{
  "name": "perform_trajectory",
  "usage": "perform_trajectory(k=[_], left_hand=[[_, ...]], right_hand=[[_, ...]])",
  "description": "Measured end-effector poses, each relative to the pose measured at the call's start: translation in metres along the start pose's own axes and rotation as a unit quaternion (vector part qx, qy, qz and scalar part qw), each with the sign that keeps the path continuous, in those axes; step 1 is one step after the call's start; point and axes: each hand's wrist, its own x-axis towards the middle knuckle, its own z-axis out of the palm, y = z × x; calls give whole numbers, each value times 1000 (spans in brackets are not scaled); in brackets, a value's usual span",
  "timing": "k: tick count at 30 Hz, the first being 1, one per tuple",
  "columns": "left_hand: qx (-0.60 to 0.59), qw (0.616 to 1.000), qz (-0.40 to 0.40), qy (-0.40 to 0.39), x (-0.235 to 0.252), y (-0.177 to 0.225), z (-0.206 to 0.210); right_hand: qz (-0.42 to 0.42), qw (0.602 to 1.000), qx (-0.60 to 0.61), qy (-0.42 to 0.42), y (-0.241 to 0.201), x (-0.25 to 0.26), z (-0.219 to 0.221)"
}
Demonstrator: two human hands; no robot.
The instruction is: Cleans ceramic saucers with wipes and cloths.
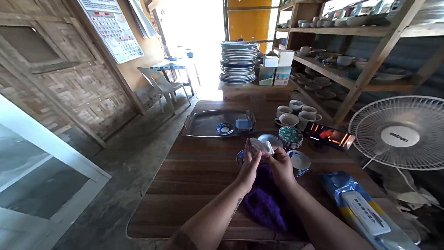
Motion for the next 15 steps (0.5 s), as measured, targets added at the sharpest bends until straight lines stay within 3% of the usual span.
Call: perform_trajectory(k=[7,11,15], left_hand=[[-43,996,-21,69,-1,3,-1],[-138,986,10,94,4,-2,-10],[-162,977,28,135,6,5,-16]], right_hand=[[-195,947,-183,-180,11,-18,8],[-238,914,-197,-264,13,-21,6],[-234,888,-256,-302,8,-23,7]])
